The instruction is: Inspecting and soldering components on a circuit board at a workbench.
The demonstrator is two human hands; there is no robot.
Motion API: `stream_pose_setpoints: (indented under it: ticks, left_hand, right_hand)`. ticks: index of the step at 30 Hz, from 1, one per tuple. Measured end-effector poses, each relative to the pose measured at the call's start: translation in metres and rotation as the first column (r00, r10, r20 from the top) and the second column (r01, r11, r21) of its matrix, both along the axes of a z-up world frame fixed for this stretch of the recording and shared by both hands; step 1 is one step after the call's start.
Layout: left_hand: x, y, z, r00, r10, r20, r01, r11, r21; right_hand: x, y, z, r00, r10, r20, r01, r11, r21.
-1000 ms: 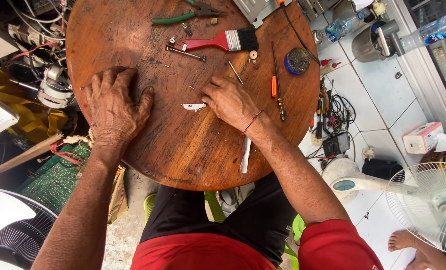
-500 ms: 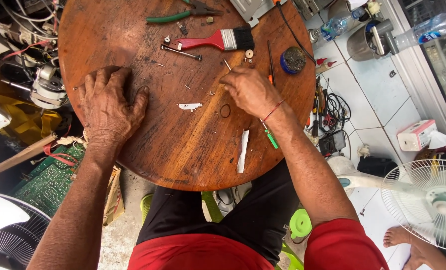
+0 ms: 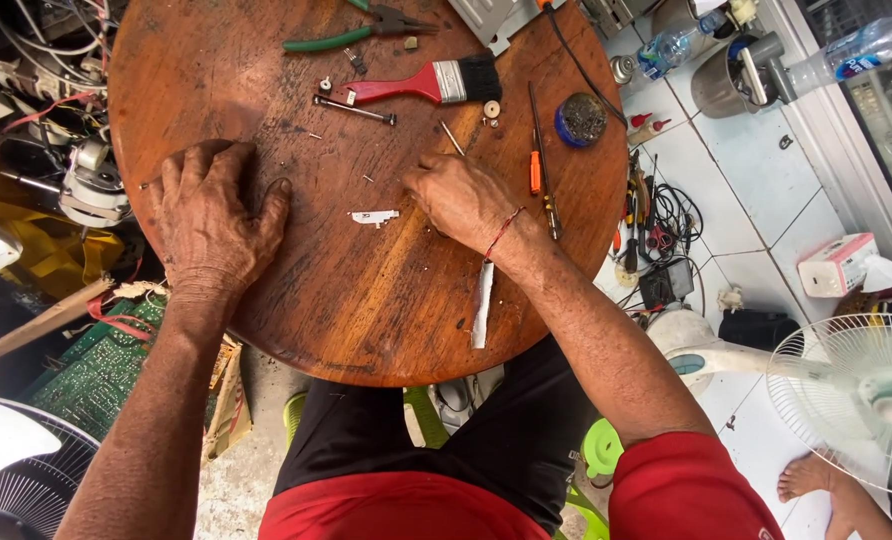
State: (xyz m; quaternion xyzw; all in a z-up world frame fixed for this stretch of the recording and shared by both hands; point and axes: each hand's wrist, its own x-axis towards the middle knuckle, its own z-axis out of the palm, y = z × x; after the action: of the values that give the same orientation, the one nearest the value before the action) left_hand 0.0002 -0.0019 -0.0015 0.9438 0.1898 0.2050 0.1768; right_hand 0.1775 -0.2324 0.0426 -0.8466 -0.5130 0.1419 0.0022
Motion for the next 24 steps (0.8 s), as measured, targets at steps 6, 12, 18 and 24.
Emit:
stream_pose_setpoints:
  ticks: [6,12,18,24]
  left_hand:
    - [0.002,0.0,0.007,0.999,-0.047,-0.016,0.047,0.999,-0.022]
    - [0.001,0.0,0.006,0.998,-0.052,0.027,0.052,0.999,-0.008]
    - [0.002,0.0,0.005,0.999,-0.045,-0.008,0.045,0.999,0.003]
    - [0.001,0.001,0.006,0.998,-0.065,-0.014,0.065,0.998,-0.011]
  right_hand:
    - [0.016,-0.004,-0.037,0.995,0.09,0.046,-0.094,0.992,0.086]
    - [0.02,-0.015,-0.017,0.973,0.034,-0.23,0.01,0.982,0.188]
    - [0.089,-0.049,-0.021,0.982,-0.16,-0.099,0.183,0.932,0.312]
    - [0.098,-0.058,-0.017,0.983,-0.145,0.116,0.1,0.941,0.324]
